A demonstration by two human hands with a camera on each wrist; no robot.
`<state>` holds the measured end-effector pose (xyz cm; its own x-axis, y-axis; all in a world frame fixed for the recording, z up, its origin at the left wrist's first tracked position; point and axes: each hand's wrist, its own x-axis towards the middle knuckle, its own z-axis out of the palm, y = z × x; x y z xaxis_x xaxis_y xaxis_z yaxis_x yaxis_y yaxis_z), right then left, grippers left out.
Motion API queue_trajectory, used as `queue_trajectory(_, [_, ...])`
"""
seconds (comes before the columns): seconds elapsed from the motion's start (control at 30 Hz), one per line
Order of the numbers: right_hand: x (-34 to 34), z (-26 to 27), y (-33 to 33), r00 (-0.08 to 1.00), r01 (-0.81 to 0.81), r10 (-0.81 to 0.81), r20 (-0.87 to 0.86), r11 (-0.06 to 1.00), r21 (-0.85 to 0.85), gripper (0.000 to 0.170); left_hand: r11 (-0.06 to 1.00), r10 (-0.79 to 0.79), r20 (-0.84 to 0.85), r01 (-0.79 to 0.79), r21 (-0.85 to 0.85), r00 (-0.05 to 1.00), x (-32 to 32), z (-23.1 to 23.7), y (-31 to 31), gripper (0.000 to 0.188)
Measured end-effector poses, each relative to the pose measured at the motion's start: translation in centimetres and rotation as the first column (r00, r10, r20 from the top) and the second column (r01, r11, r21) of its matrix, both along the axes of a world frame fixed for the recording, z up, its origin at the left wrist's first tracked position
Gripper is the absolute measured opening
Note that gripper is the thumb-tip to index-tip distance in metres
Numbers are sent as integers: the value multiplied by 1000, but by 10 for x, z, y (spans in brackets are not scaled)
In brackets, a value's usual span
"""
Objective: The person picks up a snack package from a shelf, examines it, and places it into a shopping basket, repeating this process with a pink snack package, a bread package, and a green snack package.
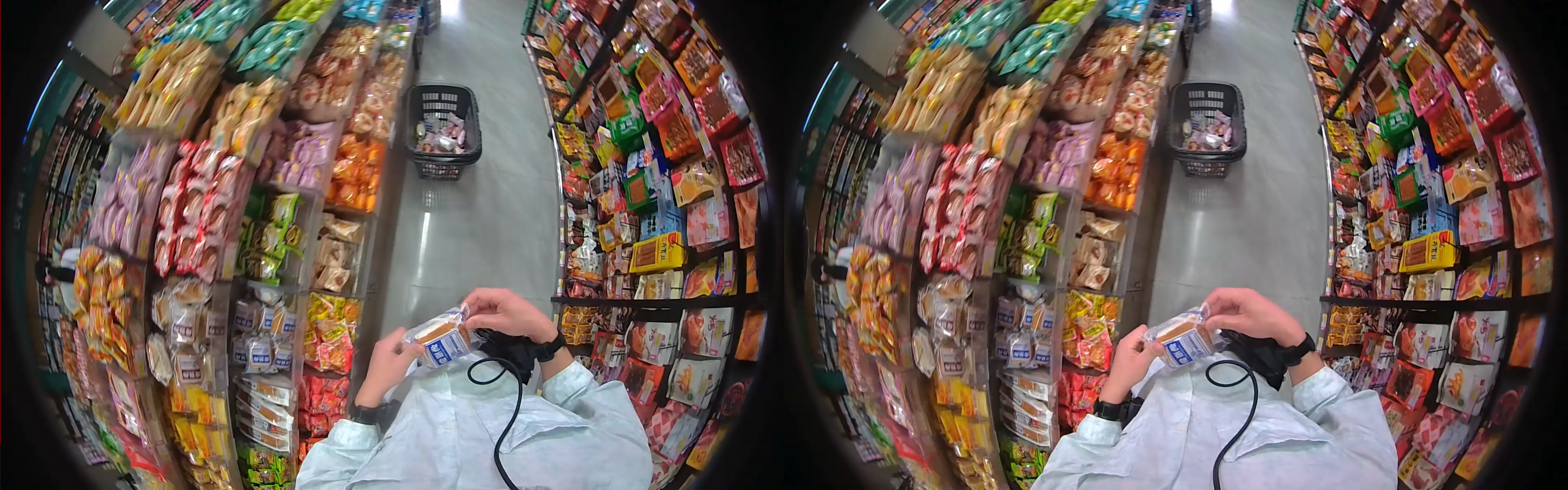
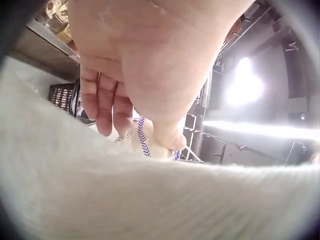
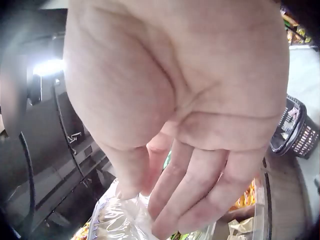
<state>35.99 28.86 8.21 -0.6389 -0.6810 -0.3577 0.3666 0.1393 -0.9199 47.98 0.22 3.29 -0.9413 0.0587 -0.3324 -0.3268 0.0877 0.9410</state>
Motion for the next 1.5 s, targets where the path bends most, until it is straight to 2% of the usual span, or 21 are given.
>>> queue_trajectory(0.13, [-33,-12,71,996,94,-94,5,994,-63,21,990,-108,-28,105,-91,994,-54,3,61,41])
queue_trajectory(0.2, [-48,-10,101,989,147,-146,12,989,-13,19,979,-157,-12,154,-134,988,-83,11,90,43])
queue_trajectory(0.33, [-78,-6,136,948,312,-315,42,949,51,14,951,-263,-86,243,-192,961,-146,20,131,44])
queue_trajectory(0.4, [-94,-15,145,915,402,-402,41,916,16,12,929,-320,-142,281,-240,937,-176,21,144,44])
queue_trajectory(0.57, [-140,-26,158,813,573,-576,83,817,59,12,931,-345,-21,339,-137,938,-255,13,161,47])
queue_trajectory(0.67, [-175,-23,163,769,626,-637,47,767,141,13,903,-416,37,418,-97,908,-318,-7,162,46])
queue_trajectory(0.77, [-220,-5,162,735,669,-678,-25,718,194,12,877,-478,79,480,-15,875,-383,-4,162,43])
queue_trajectory(0.87, [-266,2,158,687,716,-727,13,680,155,25,867,-498,47,495,60,866,-444,5,160,43])
queue_trajectory(0.9, [-283,5,157,679,724,-734,25,675,146,29,881,-466,43,459,117,884,-463,-8,159,42])
queue_trajectory(0.93, [-300,5,155,712,691,-702,38,709,140,47,890,-434,51,419,176,899,-477,-21,158,41])
queue_trajectory(0.97, [-317,8,149,746,659,-666,2,738,146,50,896,-403,68,378,234,913,-486,-32,158,41])
queue_trajectory(1.03, [-351,12,133,806,590,-588,-61,793,148,58,904,-315,108,263,337,943,-506,-30,152,35])
queue_trajectory(1.07, [-367,8,134,842,535,-540,-22,828,170,67,909,-276,138,212,358,951,-518,-25,148,34])
queue_trajectory(1.13, [-401,1,133,867,481,-494,57,863,155,68,916,-223,248,116,384,943,-534,-31,139,30])
queue_trajectory(1.23, [-454,-10,136,882,446,-457,114,888,108,72,907,-79,289,-52,419,954,-552,-30,134,34])
queue_trajectory(1.27, [-473,-9,137,882,453,-457,117,889,62,72,892,-56,267,-72,446,962,-560,-25,133,45])
queue_trajectory(1.37, [-539,-19,147,916,397,-397,60,918,15,68,849,135,161,-198,490,978,-585,0,144,51])
queue_trajectory(1.43, [-586,-27,152,934,358,-358,-18,934,5,64,866,183,136,-225,447,974,-605,16,152,53])
queue_trajectory(1.5, [-627,-26,151,961,275,-275,-27,961,15,51,882,211,133,-247,401,968,-618,22,161,52])
